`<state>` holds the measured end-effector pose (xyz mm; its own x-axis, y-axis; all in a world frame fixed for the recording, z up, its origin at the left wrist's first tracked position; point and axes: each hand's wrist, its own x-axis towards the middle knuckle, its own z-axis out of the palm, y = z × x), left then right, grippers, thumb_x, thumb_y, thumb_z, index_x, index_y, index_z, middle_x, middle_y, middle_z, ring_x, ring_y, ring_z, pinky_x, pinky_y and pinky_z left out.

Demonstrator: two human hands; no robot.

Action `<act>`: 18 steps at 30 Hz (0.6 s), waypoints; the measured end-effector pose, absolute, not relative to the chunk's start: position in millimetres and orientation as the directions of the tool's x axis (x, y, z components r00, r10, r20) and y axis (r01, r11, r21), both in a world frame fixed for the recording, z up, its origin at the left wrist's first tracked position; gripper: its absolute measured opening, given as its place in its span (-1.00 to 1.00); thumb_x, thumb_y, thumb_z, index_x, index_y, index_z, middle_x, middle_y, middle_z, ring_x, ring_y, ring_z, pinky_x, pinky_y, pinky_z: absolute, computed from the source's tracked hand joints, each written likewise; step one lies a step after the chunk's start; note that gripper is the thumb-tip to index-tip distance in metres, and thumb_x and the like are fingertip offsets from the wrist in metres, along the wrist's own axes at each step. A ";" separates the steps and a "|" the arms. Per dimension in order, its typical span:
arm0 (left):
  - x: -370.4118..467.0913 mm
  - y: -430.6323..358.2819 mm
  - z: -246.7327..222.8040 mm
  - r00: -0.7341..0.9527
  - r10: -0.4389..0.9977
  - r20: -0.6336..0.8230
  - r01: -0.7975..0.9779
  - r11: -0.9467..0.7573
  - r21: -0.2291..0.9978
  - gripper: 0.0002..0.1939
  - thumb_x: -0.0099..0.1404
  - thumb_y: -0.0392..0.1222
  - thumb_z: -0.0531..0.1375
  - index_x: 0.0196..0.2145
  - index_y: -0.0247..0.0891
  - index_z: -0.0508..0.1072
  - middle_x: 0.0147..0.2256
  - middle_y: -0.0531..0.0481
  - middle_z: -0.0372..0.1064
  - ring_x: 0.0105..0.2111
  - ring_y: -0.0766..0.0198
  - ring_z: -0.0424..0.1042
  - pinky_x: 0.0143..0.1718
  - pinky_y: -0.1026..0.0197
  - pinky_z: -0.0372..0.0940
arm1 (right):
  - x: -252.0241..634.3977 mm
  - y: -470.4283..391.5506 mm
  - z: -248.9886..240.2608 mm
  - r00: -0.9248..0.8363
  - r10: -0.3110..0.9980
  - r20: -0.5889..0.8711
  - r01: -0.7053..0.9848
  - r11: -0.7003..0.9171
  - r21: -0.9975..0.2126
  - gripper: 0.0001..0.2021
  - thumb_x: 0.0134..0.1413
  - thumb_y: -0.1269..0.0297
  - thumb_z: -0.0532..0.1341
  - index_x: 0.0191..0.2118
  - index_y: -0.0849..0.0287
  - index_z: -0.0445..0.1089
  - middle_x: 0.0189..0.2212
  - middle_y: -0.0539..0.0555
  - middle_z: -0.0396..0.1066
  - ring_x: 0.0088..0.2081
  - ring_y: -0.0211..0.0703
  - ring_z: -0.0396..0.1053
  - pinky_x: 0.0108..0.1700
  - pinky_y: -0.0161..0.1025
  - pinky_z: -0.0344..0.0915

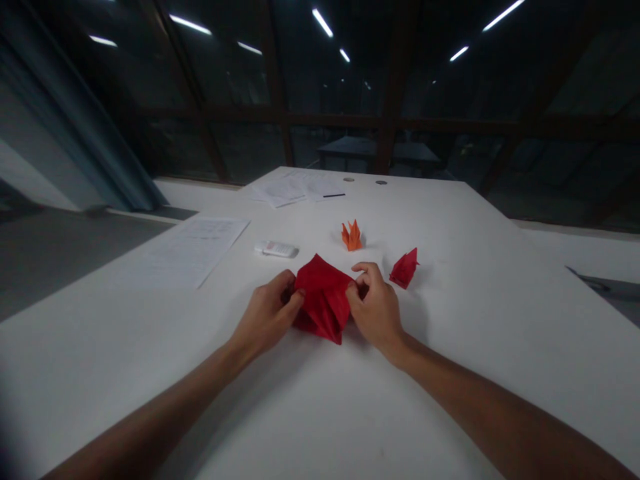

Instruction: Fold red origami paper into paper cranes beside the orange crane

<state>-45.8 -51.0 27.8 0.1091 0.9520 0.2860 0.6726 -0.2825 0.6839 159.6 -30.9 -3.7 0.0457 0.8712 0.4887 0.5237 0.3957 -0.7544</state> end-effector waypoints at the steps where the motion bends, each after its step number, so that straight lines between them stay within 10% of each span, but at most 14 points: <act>1: -47.2 -51.0 29.6 0.117 0.951 0.287 0.675 -0.288 0.679 -0.86 0.30 -0.19 0.08 -0.42 -0.21 0.24 -0.55 0.15 0.23 -0.55 0.36 0.19 -0.47 0.27 0.04 | 159.5 -31.0 -3.8 0.047 0.869 0.492 0.531 0.395 -0.749 -0.75 0.12 0.43 0.14 -0.06 0.09 0.29 -0.54 -0.15 0.30 -0.49 -0.22 0.33 -0.34 -0.27 0.23; 9: -55.9 -49.5 40.3 0.133 0.957 0.256 0.711 -0.272 0.649 -0.93 0.26 -0.20 0.11 -0.38 -0.21 0.29 -0.56 0.14 0.32 -0.58 0.36 0.25 -0.49 0.28 0.05 | 160.7 -30.6 -6.7 0.018 0.865 0.502 0.557 0.408 -0.723 -0.80 0.16 0.40 0.14 -0.09 0.09 0.33 -0.51 -0.12 0.35 -0.45 -0.21 0.36 -0.31 -0.26 0.24; 18: -83.1 -35.7 56.5 0.157 0.987 -0.031 0.458 -0.044 0.888 -0.84 0.26 -0.12 0.15 -0.41 -0.23 0.29 -0.49 0.06 0.40 -0.51 0.30 0.37 -0.48 0.28 0.19 | 161.7 -37.5 22.4 -0.097 0.870 0.483 0.531 0.456 -0.714 -0.89 0.12 0.39 0.17 -0.26 0.12 0.43 -0.49 -0.07 0.39 -0.46 -0.25 0.35 -0.37 -0.31 0.23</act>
<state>-83.1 -35.7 56.5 0.1569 0.9871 -0.0315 0.4580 -0.0445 0.8878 161.7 -37.5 22.4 -0.0968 0.8703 0.4830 0.5313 0.4555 -0.7143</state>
